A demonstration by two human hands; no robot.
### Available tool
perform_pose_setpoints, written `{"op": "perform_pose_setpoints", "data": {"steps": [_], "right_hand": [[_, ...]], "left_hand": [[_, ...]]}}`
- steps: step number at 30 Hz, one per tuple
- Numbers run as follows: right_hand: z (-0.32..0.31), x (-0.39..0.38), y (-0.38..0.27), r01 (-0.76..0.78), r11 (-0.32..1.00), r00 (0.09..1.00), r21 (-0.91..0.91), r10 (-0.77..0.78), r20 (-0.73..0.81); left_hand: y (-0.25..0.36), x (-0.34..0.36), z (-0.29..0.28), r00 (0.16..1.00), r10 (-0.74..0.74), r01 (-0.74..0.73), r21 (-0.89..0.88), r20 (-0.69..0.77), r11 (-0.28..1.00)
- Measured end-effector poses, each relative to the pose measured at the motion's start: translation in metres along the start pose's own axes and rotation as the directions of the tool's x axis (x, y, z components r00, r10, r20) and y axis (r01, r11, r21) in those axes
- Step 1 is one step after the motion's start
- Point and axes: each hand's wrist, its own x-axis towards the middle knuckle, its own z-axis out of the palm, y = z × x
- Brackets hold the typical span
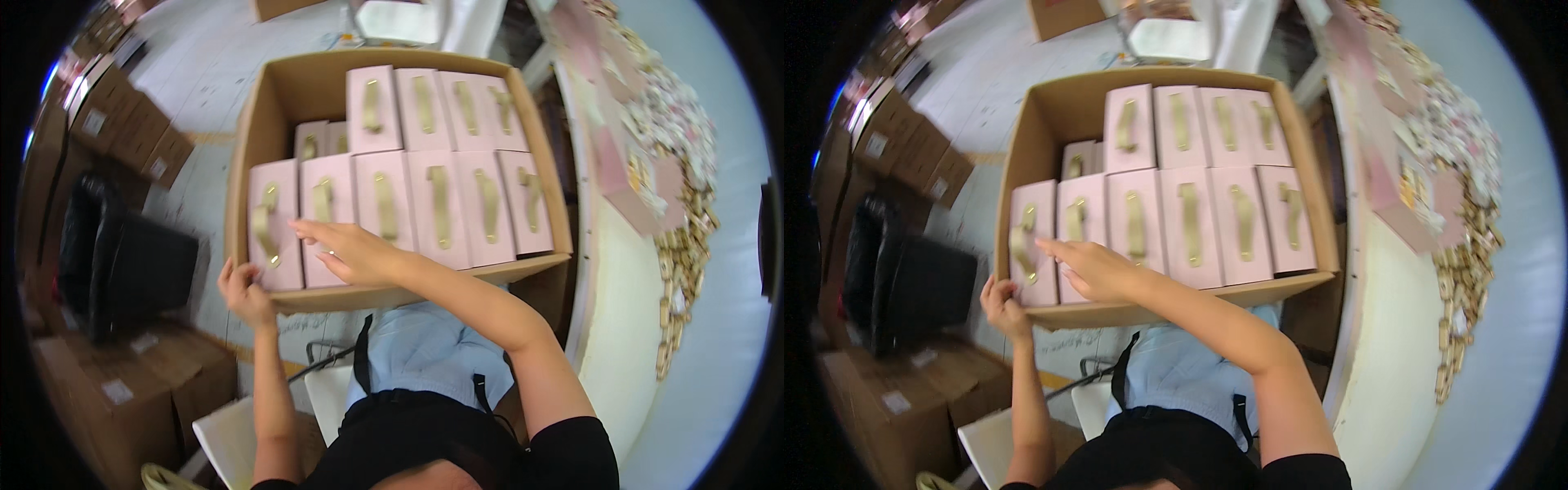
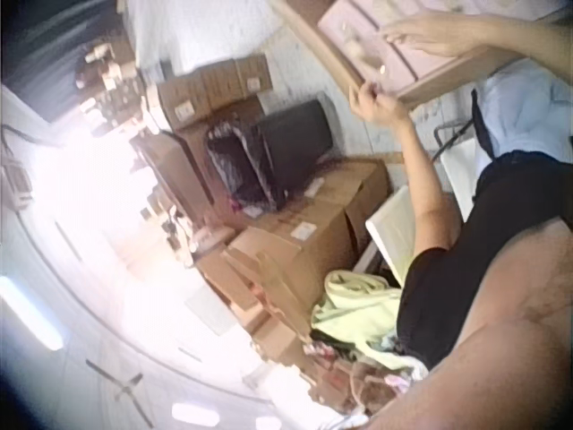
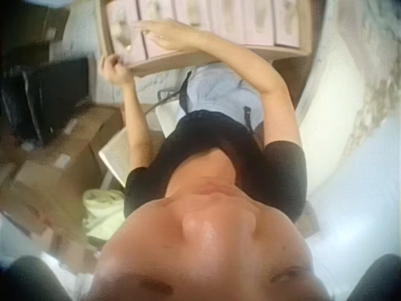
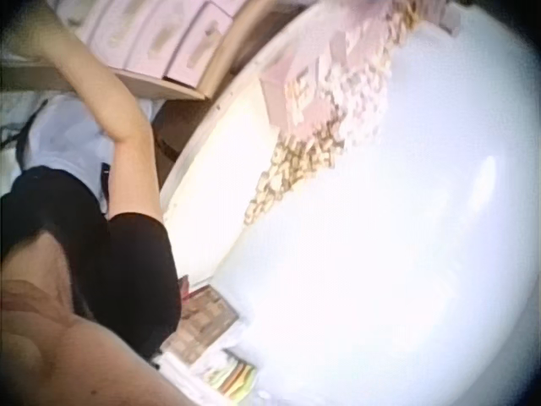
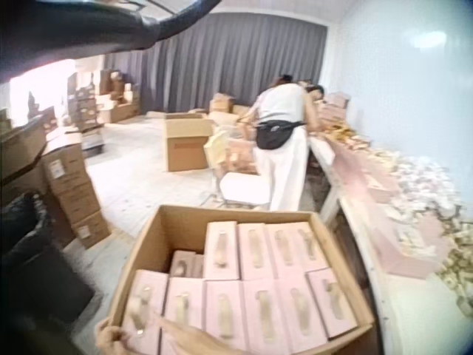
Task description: The person fills a pink gift box with various snack items, closes the lid, and places the completed box into a large cardboard shipping carton along with other boxes, then picks up an empty carton.
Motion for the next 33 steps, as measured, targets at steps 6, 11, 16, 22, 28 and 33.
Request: {"op": "perform_pose_setpoints", "data": {"steps": [6, 11, 16, 22, 28, 33], "right_hand": [[-0.247, -0.184, -0.026, -0.643, 0.505, 0.464, -0.576, -0.342, -0.817], [-0.358, -0.303, 0.016, -0.843, 0.203, 0.474, -0.497, -0.153, -0.867], [-0.337, -0.317, 0.01, -0.928, 0.096, 0.37, -0.359, 0.142, -0.918], [-0.264, -0.385, -0.026, -0.838, 0.202, 0.485, -0.506, -0.146, -0.862], [-0.182, -0.467, -0.109, -0.74, 0.475, 0.473, -0.477, -0.136, -0.87], [-0.111, -0.529, -0.165, -0.738, 0.548, 0.448, -0.393, -0.037, -0.893]], "left_hand": [[0.004, -0.015, -0.011, 1.0, 0.006, -0.009, -0.094, -0.029, 0.995], [0.058, 0.006, 0.015, 0.968, 0.223, -0.242, 0.192, 0.117, 0.951], [0.121, 0.009, 0.019, 0.944, 0.309, -0.323, 0.143, 0.111, 0.935], [0.18, -0.011, 0.029, 0.908, 0.377, -0.361, -0.116, 0.182, 0.925], [0.257, -0.041, 0.103, 0.606, 0.554, -0.289, -0.49, 0.572, 0.822], [0.349, -0.108, 0.141, -0.036, 0.809, -0.176, -0.8, 0.587, 0.573]]}}
